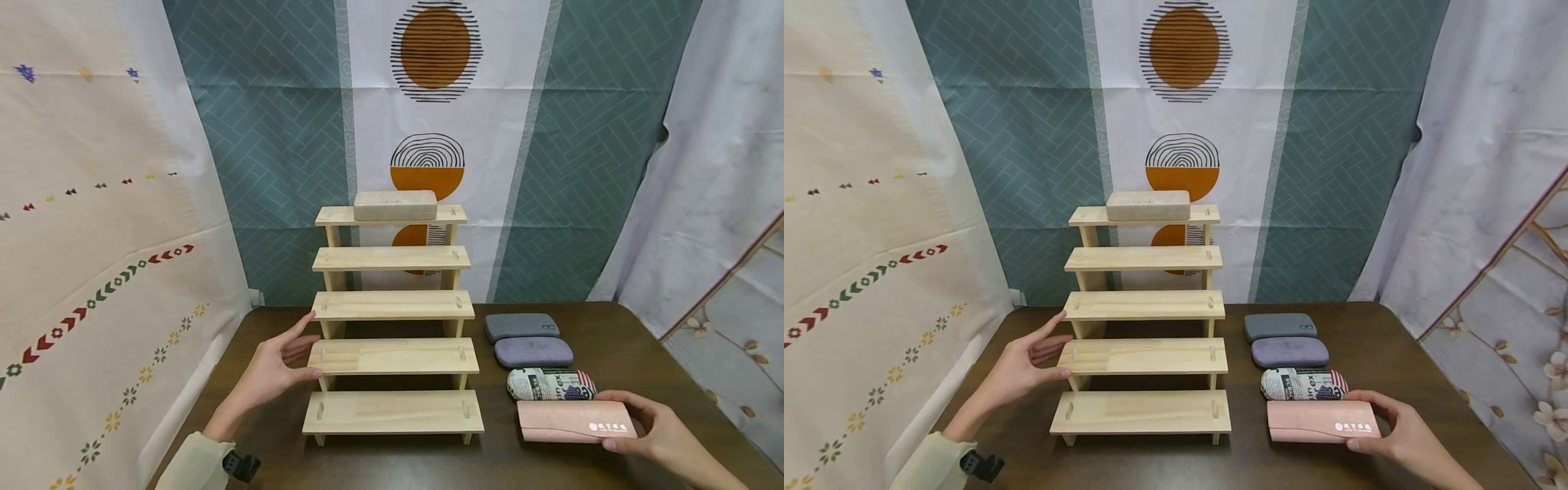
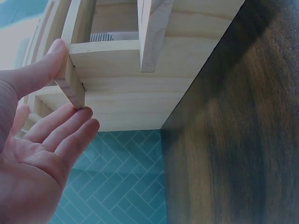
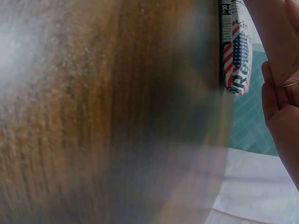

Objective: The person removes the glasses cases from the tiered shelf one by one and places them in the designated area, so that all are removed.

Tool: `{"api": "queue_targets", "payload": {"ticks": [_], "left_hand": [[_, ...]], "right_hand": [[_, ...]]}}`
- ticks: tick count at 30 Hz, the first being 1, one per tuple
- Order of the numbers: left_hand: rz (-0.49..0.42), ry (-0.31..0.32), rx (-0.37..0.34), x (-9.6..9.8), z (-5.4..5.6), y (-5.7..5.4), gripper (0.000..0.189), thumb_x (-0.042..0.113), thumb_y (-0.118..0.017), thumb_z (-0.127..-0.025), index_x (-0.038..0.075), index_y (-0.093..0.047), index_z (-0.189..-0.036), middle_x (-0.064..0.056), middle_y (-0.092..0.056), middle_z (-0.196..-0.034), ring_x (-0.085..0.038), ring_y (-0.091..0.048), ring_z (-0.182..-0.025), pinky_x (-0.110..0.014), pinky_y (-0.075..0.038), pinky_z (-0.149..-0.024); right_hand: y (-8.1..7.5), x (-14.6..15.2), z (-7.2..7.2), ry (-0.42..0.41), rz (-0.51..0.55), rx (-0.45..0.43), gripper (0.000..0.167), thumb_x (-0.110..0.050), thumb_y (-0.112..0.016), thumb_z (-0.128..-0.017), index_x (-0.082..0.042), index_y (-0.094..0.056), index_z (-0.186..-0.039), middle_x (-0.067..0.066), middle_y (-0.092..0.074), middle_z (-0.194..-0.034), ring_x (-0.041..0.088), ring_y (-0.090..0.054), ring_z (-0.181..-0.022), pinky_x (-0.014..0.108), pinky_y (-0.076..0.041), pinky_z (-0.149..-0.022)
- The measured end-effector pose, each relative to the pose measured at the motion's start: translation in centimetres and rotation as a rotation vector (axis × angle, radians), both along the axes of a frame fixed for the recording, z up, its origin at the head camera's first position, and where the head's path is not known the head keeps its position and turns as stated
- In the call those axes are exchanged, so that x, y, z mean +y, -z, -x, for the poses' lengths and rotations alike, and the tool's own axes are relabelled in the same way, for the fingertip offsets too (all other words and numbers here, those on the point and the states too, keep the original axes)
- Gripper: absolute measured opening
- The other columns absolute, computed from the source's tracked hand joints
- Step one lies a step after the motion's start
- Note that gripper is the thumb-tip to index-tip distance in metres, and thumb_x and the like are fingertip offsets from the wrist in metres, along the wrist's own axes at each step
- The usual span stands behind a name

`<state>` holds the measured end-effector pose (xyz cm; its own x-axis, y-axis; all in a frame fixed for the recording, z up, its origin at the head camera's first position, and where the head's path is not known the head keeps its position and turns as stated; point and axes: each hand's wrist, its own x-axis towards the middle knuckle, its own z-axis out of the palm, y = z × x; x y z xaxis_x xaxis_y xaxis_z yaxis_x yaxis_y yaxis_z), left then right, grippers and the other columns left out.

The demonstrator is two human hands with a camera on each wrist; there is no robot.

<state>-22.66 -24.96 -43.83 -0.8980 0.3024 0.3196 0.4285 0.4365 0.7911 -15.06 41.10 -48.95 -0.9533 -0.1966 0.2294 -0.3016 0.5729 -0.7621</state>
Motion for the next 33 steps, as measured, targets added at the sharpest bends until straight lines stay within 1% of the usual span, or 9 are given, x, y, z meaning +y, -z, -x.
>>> {"api": "queue_targets", "payload": {"ticks": [4, 7, 9, 14, 16, 22, 24, 28, 33], "left_hand": [[0.002, -0.007, -0.003, 0.0, 0.0, 0.0, 0.109, 0.009, -0.096, -0.077, 0.025, -0.037, -0.166, -0.021, -0.066, -0.137, -0.033, -0.065, -0.126, -0.052, -0.055, -0.1], [0.011, -0.006, 0.006, 0.0, 0.0, 0.0, 0.109, 0.009, -0.096, -0.077, 0.024, -0.036, -0.167, -0.022, -0.066, -0.137, -0.034, -0.065, -0.126, -0.052, -0.055, -0.099], [0.011, -0.004, 0.011, 0.0, 0.0, 0.0, 0.109, 0.009, -0.096, -0.077, 0.023, -0.036, -0.167, -0.023, -0.066, -0.137, -0.035, -0.065, -0.126, -0.053, -0.055, -0.099], [0.008, -0.003, 0.002, 0.0, 0.0, 0.0, 0.109, 0.009, -0.096, -0.077, 0.024, -0.036, -0.167, -0.022, -0.066, -0.137, -0.034, -0.065, -0.126, -0.055, -0.054, -0.099], [0.003, -0.006, -0.007, 0.0, -0.1, 0.0, 0.109, 0.008, -0.095, -0.077, 0.025, -0.036, -0.167, -0.02, -0.066, -0.137, -0.033, -0.065, -0.126, -0.054, -0.054, -0.1], [0.01, -0.007, 0.0, 0.1, -0.1, -0.1, 0.107, 0.01, -0.095, -0.078, 0.023, -0.036, -0.167, -0.021, -0.066, -0.137, -0.034, -0.065, -0.126, -0.044, -0.058, -0.099], [0.004, -0.004, -0.005, 0.1, -0.2, -0.1, 0.106, 0.01, -0.095, -0.079, 0.023, -0.037, -0.166, -0.022, -0.066, -0.138, -0.035, -0.065, -0.127, -0.046, -0.057, -0.099], [-0.014, 0.008, -0.008, 0.2, -0.2, -0.1, 0.105, 0.009, -0.094, -0.079, 0.022, -0.037, -0.166, -0.024, -0.065, -0.138, -0.036, -0.064, -0.127, -0.055, -0.054, -0.1], [-0.015, 0.011, -0.003, 0.1, -0.1, -0.1, 0.106, 0.009, -0.095, -0.078, 0.022, -0.037, -0.166, -0.024, -0.065, -0.137, -0.036, -0.065, -0.126, -0.056, -0.054, -0.1]], "right_hand": [[0.2, -0.1, 0.2, 0.003, -0.018, -0.019, 0.056, 0.001, -0.091, -0.078, 0.002, -0.068, -0.128, -0.014, -0.068, -0.117, 0.002, -0.06, -0.095, 0.017, -0.05, -0.073], [0.3, -0.1, 0.4, 0.004, -0.034, -0.038, 0.056, -0.001, -0.091, -0.079, 0.003, -0.067, -0.129, -0.013, -0.068, -0.118, 0.002, -0.06, -0.096, 0.018, -0.05, -0.074], [0.2, -0.1, 0.4, 0.019, -0.039, -0.055, 0.057, -0.003, -0.092, -0.078, 0.001, -0.068, -0.129, -0.014, -0.068, -0.118, 0.002, -0.059, -0.096, 0.018, -0.05, -0.074], [0.2, -0.1, 0.5, 0.021, -0.065, -0.051, 0.058, -0.005, -0.094, -0.077, 0.0, -0.068, -0.129, -0.012, -0.067, -0.118, 0.001, -0.058, -0.097, 0.019, -0.05, -0.074], [0.3, 0.1, 0.6, 0.009, -0.086, -0.032, 0.058, -0.005, -0.094, -0.077, 0.0, -0.068, -0.129, -0.011, -0.067, -0.12, -0.001, -0.057, -0.099, 0.018, -0.05, -0.075], [0.5, 0.3, 0.8, 0.001, -0.146, -0.001, 0.06, -0.008, -0.096, -0.075, -0.004, -0.069, -0.129, -0.014, -0.065, -0.123, -0.008, -0.054, -0.105, 0.015, -0.048, -0.076], [0.6, 0.4, 0.8, 0.0, -0.164, 0.017, 0.061, -0.009, -0.097, -0.074, -0.004, -0.07, -0.128, -0.015, -0.065, -0.122, -0.007, -0.055, -0.103, 0.016, -0.048, -0.075], [0.8, 0.6, 1.1, -0.014, -0.189, 0.069, 0.06, -0.01, -0.098, -0.072, -0.006, -0.071, -0.126, -0.015, -0.065, -0.121, -0.003, -0.057, -0.098, 0.019, -0.049, -0.072], [1.1, 0.8, 1.4, -0.046, -0.207, 0.127, 0.059, -0.011, -0.099, -0.07, -0.008, -0.072, -0.123, -0.011, -0.064, -0.122, -0.005, -0.055, -0.105, 0.02, -0.05, -0.074]]}}
